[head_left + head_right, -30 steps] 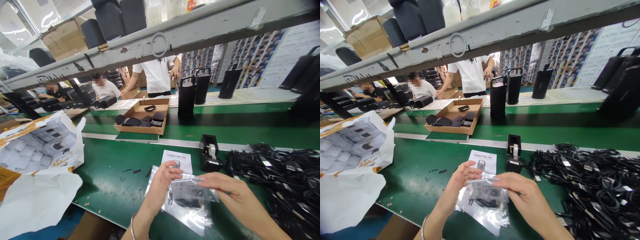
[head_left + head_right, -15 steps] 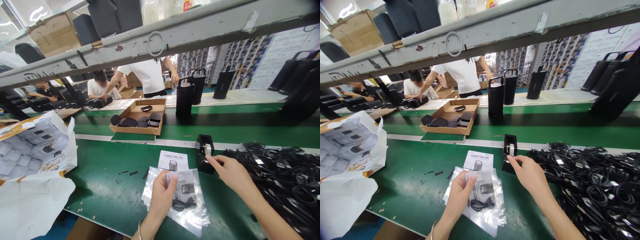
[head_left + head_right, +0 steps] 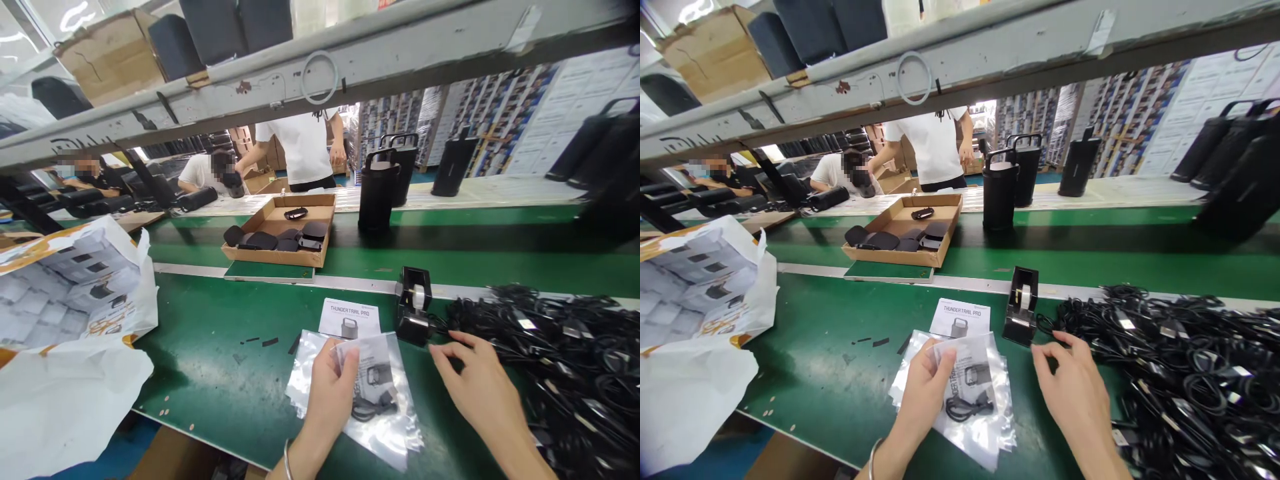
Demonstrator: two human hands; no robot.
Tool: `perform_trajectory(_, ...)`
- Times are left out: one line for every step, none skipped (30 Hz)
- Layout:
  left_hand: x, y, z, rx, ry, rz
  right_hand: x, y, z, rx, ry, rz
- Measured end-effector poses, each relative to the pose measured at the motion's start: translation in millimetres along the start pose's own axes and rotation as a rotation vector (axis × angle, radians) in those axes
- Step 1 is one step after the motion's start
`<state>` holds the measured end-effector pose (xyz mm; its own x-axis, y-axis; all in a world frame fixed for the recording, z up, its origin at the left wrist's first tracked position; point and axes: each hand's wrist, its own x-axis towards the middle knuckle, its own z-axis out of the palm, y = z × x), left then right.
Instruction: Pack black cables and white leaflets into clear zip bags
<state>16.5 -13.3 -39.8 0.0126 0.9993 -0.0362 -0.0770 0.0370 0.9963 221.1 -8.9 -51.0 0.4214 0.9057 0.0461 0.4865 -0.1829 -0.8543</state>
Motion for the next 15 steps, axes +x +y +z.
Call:
perform_trajectory(-1,1,0.4,0.011,0.001,0.006,-6,-3,-3,-0.007,-0.028,-0.013)
perform_trajectory(-2,2,1.0,0.030,0.006,0.012,-13,-8,-4,0.013,-0.098,-0.025)
perform_trajectory(-4,4,1.9,0.055,0.017,0.020,-21,-15,-5,0.057,-0.201,-0.029)
perform_trajectory(-6,6,3.1,0.085,0.030,0.028,-30,-23,-3,0.117,-0.323,-0.014)
perform_trajectory(-8,8,4.6,0.114,0.041,0.037,-37,-31,1,0.180,-0.445,0.019)
perform_trajectory(-10,10,6.4,0.140,0.045,0.045,-43,-39,6,0.214,-0.525,0.065)
perform_trajectory(-13,11,8.2,0.158,0.047,0.051,-47,-45,12,0.226,-0.581,0.105)
perform_trajectory(-15,12,10.0,0.168,0.044,0.054,-49,-49,19,0.212,-0.614,0.134)
perform_trajectory(-18,13,11.5,0.171,0.042,0.055,-50,-51,25,0.178,-0.635,0.152)
perform_trajectory(-19,13,12.4,0.169,0.041,0.052,-49,-52,31,0.137,-0.660,0.156)
perform_trajectory(-21,13,12.6,0.165,0.046,0.047,-48,-51,34,0.092,-0.686,0.153)
perform_trajectory(-21,14,11.7,0.160,0.055,0.039,-46,-50,36,0.043,-0.711,0.142)
perform_trajectory(-22,15,9.4,0.156,0.064,0.033,-45,-48,36,-0.013,-0.732,0.120)
perform_trajectory(-23,17,5.4,0.153,0.070,0.027,-45,-46,35,-0.075,-0.743,0.084)
perform_trajectory(-24,20,-0.4,0.152,0.073,0.023,-44,-46,32,-0.143,-0.746,0.035)
